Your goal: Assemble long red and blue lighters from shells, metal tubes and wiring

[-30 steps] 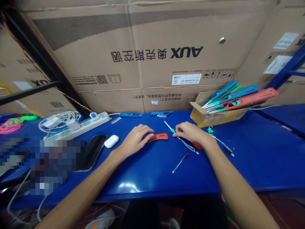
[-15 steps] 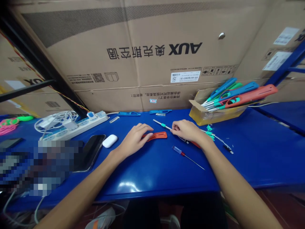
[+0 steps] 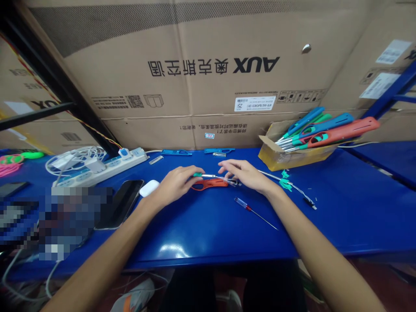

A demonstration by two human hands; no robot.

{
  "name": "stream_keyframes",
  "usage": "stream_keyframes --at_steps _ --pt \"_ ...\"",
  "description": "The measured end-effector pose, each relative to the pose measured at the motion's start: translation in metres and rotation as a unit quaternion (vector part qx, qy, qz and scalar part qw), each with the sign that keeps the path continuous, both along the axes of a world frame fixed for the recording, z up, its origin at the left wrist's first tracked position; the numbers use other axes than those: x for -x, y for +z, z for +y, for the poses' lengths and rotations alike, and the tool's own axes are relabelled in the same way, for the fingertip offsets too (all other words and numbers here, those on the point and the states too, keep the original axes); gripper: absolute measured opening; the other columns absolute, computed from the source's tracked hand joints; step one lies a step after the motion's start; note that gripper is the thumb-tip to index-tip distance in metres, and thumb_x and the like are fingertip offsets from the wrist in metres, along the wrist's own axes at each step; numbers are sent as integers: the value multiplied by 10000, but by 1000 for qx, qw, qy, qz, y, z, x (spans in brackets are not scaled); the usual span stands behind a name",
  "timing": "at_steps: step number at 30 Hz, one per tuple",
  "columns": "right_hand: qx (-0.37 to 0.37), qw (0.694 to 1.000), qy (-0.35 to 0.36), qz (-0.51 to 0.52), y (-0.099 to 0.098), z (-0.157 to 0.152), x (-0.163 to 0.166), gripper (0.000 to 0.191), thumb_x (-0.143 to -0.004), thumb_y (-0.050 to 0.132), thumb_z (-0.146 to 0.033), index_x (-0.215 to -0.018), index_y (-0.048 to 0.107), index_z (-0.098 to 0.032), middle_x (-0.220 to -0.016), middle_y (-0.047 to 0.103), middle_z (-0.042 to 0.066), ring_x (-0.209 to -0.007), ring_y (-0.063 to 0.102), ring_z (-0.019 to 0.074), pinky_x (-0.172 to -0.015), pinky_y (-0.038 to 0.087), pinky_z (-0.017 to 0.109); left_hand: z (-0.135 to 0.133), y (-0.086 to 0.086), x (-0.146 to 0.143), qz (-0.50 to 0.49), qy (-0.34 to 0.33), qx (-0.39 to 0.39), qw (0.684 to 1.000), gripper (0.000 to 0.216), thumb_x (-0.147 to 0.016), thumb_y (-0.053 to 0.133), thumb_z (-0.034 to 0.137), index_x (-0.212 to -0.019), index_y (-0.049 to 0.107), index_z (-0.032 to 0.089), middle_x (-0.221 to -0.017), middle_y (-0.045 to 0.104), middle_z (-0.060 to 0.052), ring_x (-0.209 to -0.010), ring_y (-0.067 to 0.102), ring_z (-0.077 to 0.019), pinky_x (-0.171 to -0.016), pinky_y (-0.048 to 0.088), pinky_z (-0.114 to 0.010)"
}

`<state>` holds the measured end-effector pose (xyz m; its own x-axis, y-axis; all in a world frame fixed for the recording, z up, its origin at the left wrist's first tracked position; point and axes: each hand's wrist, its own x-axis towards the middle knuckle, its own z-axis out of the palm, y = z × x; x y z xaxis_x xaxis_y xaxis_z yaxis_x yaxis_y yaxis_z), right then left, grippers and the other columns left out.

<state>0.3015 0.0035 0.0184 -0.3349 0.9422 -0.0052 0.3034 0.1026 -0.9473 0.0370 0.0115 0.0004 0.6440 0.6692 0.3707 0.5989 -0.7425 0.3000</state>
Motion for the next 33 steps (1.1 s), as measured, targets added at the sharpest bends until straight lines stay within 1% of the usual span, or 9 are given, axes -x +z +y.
stream_keyframes --at_steps 3,6,10,14,19,22,25,29,33 --pt "17 1000 -11 13 0 5 -10 515 -957 506 -593 -1224 671 -184 -1180 716 161 -833 706 208 -661 559 349 5 6 16 -16 24 14 999 173 -1017 504 259 -1162 593 229 -1132 706 -36 -917 672 -190 -789 478 -303" --pt "23 999 21 -13 -3 7 -12 482 -946 558 -549 -1243 660 -184 -1167 724 156 -837 713 210 -648 564 342 8 13 30 -37 52 32 997 153 -989 512 262 -1119 580 219 -1004 690 -24 -790 629 -166 -715 451 -284" --pt "-15 999 36 -16 -12 3 2 520 -869 693 -447 -1320 600 -205 -1080 747 104 -732 678 171 -611 546 327 10 18 39 -60 78 58 993 139 -935 521 246 -1063 561 208 -909 650 -8 -728 573 -152 -665 414 -274" --pt "-52 998 15 15 -17 0 14 406 -863 683 -465 -1153 662 -181 -917 745 71 -662 645 155 -577 521 315 9 19 39 -85 57 91 991 144 -894 508 219 -1028 559 201 -878 621 1 -717 546 -141 -665 415 -269" --pt "-83 997 5 5 -12 -1 14 333 -900 630 -482 -1010 691 -173 -792 704 44 -592 603 130 -534 487 294 7 20 35 -67 37 117 990 159 -872 449 162 -973 568 192 -861 630 -9 -708 549 -148 -654 417 -275" --pt "-96 995 4 1 -11 -1 13 358 -904 626 -486 -1072 678 -174 -839 700 53 -618 627 144 -532 493 299 6 21 35 -60 38 124 990 211 -832 419 103 -949 573 186 -873 643 -16 -704 555 -148 -654 426 -277" --pt "-131 991 -21 5 -16 0 13 444 -867 682 -479 -1198 605 -193 -974 699 69 -650 653 157 -561 519 321 6 21 35 -49 44 140 988 226 -823 418 90 -939 587 184 -833 640 -8 -666 547 -141 -636 427 -274" --pt "-174 983 -49 -13 -19 0 15 457 -885 666 -479 -1247 561 -221 -1012 702 67 -692 669 177 -614 529 343 6 19 35 -45 47 126 990 208 -924 454 195 -1041 625 187 -874 675 -20 -714 593 -155 -671 450 -286" --pt "-235 966 -73 -83 -16 -1 15 365 -911 628 -492 -1169 646 -234 -1038 744 80 -902 700 247 -695 526 361 9 15 34 -63 45 105 991 288 -1012 473 411 -1137 630 204 -1019 714 -49 -882 660 -188 -783 486 -308"
